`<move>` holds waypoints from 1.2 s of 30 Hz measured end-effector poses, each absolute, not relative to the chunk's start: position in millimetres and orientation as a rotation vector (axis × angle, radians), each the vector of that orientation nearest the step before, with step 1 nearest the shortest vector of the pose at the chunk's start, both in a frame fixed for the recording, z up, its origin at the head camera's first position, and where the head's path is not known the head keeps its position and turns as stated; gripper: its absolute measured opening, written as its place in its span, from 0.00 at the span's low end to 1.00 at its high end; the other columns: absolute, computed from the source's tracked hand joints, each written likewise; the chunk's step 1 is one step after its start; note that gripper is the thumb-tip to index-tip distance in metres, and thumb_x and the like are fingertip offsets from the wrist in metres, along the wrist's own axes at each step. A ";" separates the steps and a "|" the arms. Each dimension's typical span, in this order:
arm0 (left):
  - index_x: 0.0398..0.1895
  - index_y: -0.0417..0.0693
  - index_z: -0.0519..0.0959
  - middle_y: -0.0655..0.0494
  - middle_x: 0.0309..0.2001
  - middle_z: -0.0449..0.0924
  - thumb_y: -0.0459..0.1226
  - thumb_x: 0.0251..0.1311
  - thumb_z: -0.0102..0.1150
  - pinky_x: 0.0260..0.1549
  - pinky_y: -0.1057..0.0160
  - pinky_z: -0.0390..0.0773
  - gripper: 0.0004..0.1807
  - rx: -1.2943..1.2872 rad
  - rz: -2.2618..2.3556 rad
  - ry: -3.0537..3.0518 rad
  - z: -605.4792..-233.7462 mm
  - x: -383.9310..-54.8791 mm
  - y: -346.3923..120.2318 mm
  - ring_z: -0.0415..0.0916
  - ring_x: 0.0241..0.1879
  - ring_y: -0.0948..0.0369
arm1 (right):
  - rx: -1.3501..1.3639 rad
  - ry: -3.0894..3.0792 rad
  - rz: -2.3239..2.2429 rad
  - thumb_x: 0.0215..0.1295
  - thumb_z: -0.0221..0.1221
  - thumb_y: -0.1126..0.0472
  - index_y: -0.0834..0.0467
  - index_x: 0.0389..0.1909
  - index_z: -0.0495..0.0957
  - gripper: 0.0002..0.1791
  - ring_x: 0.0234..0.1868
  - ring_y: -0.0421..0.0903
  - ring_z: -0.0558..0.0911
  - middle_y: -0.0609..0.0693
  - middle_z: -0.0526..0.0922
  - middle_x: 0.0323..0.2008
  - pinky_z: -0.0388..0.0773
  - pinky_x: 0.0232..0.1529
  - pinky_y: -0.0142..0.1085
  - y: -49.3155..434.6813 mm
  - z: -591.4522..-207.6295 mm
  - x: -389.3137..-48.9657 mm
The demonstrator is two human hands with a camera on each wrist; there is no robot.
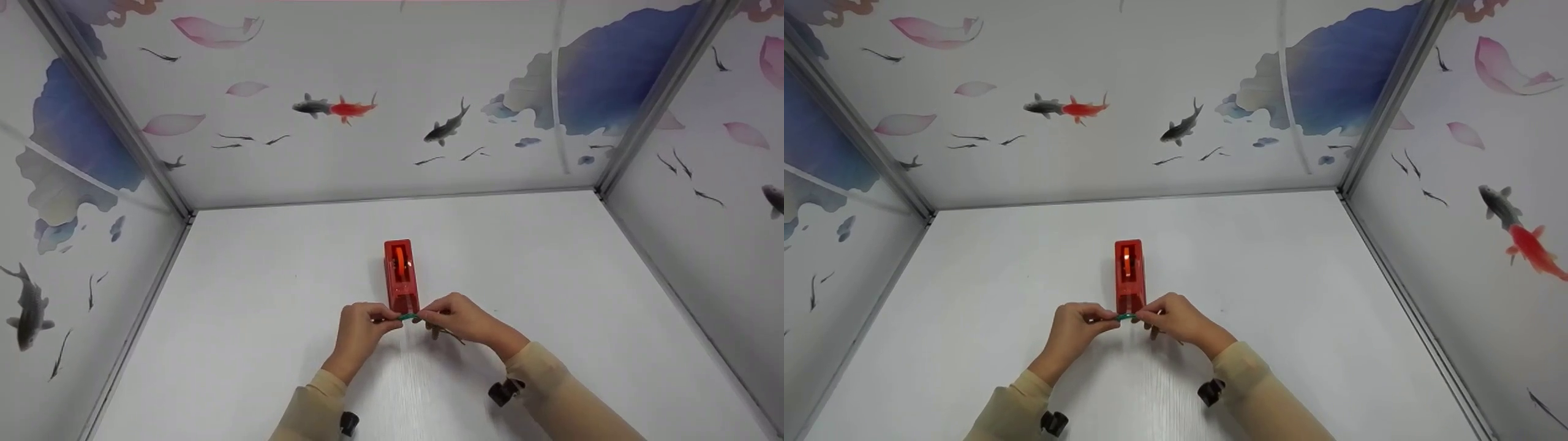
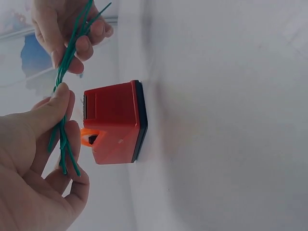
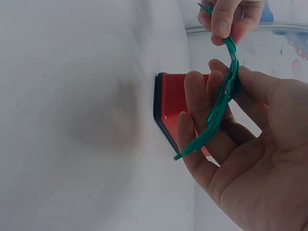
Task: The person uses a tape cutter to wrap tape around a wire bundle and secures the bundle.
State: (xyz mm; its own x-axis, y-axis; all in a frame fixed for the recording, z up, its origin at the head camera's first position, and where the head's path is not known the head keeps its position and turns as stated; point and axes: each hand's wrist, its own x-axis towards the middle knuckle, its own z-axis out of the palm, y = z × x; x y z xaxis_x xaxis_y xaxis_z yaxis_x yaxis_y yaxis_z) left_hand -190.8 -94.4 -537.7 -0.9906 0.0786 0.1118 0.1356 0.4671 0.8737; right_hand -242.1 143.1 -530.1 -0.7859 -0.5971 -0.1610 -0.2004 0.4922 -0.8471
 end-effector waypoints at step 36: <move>0.52 0.63 0.83 0.71 0.42 0.88 0.44 0.57 0.76 0.57 0.50 0.66 0.19 -0.350 -1.444 -2.694 -549.6 -191.4 -97.1 0.80 0.48 0.66 | -1.078 2.607 -1.083 0.64 0.70 0.63 0.49 0.46 0.91 0.10 0.37 0.36 0.82 0.39 0.89 0.38 0.85 0.42 0.36 143.2 -523.3 -235.1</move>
